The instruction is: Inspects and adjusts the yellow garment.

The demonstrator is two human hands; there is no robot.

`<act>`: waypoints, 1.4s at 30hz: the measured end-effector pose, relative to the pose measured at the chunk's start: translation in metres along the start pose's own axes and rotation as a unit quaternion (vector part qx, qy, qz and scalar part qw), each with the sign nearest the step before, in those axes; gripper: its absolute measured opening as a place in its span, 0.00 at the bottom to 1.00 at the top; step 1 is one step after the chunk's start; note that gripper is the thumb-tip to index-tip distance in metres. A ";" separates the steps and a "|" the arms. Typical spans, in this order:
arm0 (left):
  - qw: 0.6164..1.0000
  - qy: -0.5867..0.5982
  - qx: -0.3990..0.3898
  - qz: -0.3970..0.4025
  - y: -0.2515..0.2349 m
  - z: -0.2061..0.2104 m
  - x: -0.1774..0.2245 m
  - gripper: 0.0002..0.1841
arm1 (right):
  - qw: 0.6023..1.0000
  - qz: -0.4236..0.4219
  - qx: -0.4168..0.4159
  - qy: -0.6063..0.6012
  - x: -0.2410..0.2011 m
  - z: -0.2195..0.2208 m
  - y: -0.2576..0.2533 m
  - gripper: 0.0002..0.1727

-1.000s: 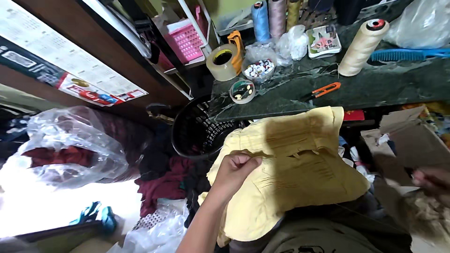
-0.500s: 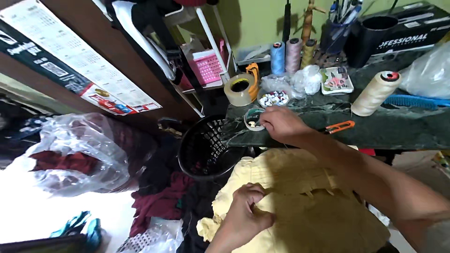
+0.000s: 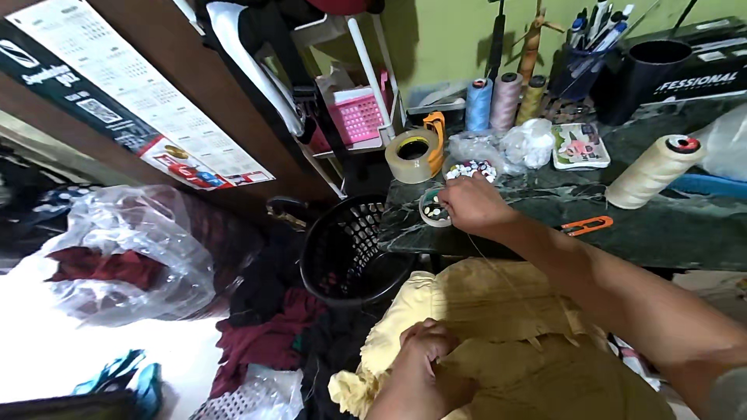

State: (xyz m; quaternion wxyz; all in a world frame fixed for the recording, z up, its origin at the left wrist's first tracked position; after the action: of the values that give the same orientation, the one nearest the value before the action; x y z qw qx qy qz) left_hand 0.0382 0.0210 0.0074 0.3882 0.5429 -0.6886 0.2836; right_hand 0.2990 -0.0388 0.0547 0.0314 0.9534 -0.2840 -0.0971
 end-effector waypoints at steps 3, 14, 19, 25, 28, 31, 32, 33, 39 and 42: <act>1.000 -0.006 0.002 0.004 0.000 0.001 0.000 0.09 | 1.000 0.002 -0.013 0.014 -0.002 -0.001 -0.005 0.10; 1.000 -0.014 -0.001 -0.003 0.001 0.001 0.000 0.10 | 0.998 0.011 -0.035 0.042 -0.013 0.001 -0.017 0.07; 1.000 -0.029 0.000 -0.001 0.001 0.000 0.001 0.10 | 0.999 0.006 -0.033 0.038 -0.016 0.004 -0.021 0.07; 1.000 -0.002 -0.006 0.017 0.003 -0.001 0.001 0.11 | 0.999 0.022 0.008 -0.043 -0.018 0.005 -0.013 0.06; 1.000 0.005 -0.007 0.013 0.003 0.000 0.001 0.11 | 0.992 0.022 0.056 -0.115 -0.014 0.008 -0.007 0.05; 1.000 0.006 -0.004 0.015 0.003 0.001 0.001 0.11 | 0.965 0.001 0.134 -0.225 -0.009 0.008 0.006 0.06; 1.000 0.010 -0.004 0.015 0.003 0.001 0.000 0.11 | 0.951 -0.019 0.164 -0.262 -0.008 0.007 0.012 0.06; 1.000 0.016 -0.003 0.015 0.003 0.000 0.000 0.11 | 0.933 -0.048 0.187 -0.304 -0.008 0.005 0.021 0.05; 0.998 0.059 0.015 0.007 0.008 -0.007 0.000 0.12 | 0.793 -0.308 0.124 -0.511 -0.023 -0.011 0.126 0.17; 0.998 0.055 -0.012 -0.012 0.005 -0.009 0.000 0.13 | 0.797 -0.381 0.018 -0.468 -0.046 -0.006 0.196 0.09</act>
State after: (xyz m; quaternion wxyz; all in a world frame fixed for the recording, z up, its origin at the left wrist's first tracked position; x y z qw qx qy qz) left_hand 0.0354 0.0298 0.0123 0.4354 0.5298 -0.6629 0.3005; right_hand 0.1571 -0.1777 0.0908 -0.1625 0.8232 0.1206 -0.5304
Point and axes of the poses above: each hand's wrist, its own y-axis away from the middle knuckle, its own z-axis out of the palm, x = y × z, the point moved 3 cm from there along -y, towards the middle knuckle, and after that the axes turned 12 degrees about -x, right-handed, at the moved point
